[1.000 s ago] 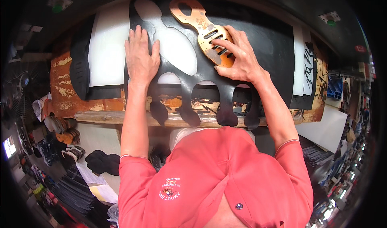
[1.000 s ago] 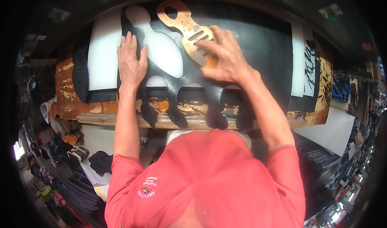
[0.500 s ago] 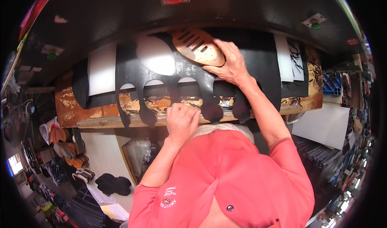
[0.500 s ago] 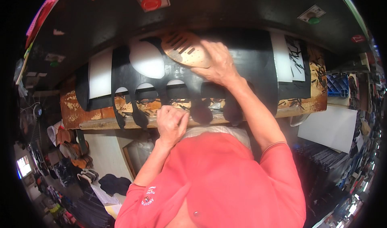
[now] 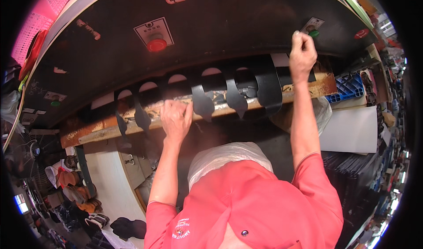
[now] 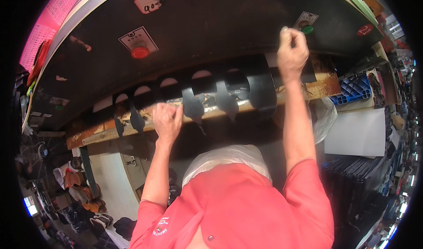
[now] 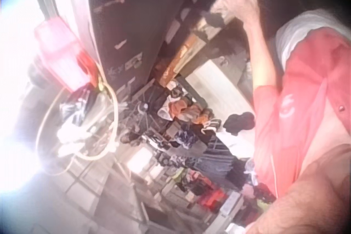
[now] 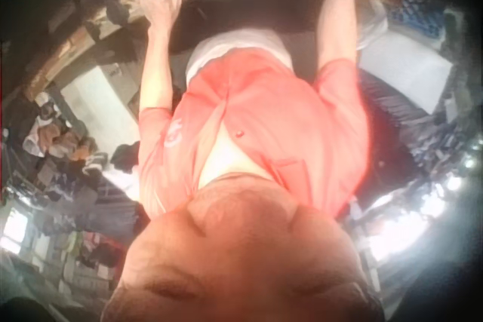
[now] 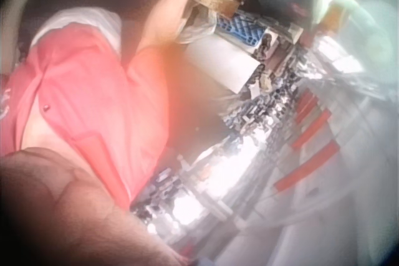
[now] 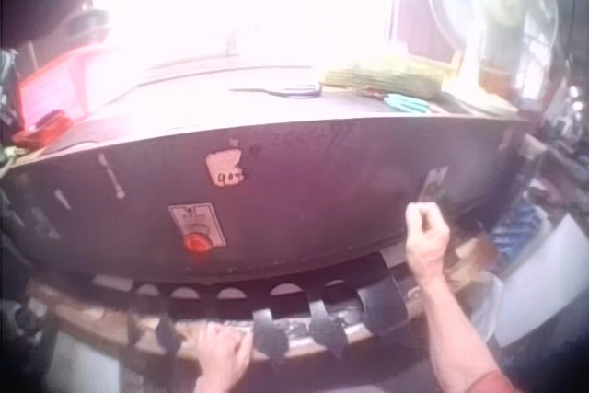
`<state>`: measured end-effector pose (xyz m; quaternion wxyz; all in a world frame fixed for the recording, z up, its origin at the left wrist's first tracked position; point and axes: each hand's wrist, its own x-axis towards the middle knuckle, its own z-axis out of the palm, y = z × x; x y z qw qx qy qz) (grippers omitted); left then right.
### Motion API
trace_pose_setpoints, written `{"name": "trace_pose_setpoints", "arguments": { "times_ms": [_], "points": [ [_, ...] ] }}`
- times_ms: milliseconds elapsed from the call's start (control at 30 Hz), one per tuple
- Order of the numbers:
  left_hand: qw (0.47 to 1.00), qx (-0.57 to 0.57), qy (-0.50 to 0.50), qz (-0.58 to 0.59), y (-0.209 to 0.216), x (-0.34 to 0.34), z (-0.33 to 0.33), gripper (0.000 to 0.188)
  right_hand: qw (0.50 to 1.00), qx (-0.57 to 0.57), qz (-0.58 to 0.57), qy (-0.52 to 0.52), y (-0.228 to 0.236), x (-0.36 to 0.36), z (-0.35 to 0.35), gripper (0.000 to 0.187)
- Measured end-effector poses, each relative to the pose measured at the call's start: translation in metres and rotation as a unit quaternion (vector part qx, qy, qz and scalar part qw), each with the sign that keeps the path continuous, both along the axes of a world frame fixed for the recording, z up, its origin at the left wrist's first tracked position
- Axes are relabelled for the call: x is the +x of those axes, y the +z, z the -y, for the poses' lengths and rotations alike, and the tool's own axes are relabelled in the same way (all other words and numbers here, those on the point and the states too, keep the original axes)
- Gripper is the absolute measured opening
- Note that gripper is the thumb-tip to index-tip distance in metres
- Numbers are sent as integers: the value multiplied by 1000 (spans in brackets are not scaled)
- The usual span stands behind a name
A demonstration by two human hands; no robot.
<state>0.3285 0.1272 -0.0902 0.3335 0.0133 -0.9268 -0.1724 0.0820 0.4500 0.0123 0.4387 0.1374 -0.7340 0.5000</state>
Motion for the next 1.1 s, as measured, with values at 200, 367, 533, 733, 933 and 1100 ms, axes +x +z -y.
{"name": "trace_pose_setpoints", "arguments": {
  "times_ms": [200, 367, 533, 733, 933, 1100],
  "points": [
    [999, -41, 28, -2, -2, -9, 9, 25, 994, 25, 83, 59, -17, 20, -44, 22],
    [998, -45, 49, 15, -3, -14, 12, 27, 963, -63, 229, 125, -71, 70, -31, 23],
    [998, -35, 54, 16, -1, -15, 11, 29, 973, 209, 87, 40, -116, 85, -5, 5],
    [997, -29, 61, 33, 3, -17, 10, 30, 952, 285, 13, 108, -113, 82, -14, 8],
    [996, -33, 67, 39, -2, -19, 10, 28, 957, 268, 64, 95, -117, 82, -6, 5],
    [997, -19, 75, 22, -8, -18, 4, 25, 961, 232, 52, 140, -102, 84, 28, 7]
  ]
}}
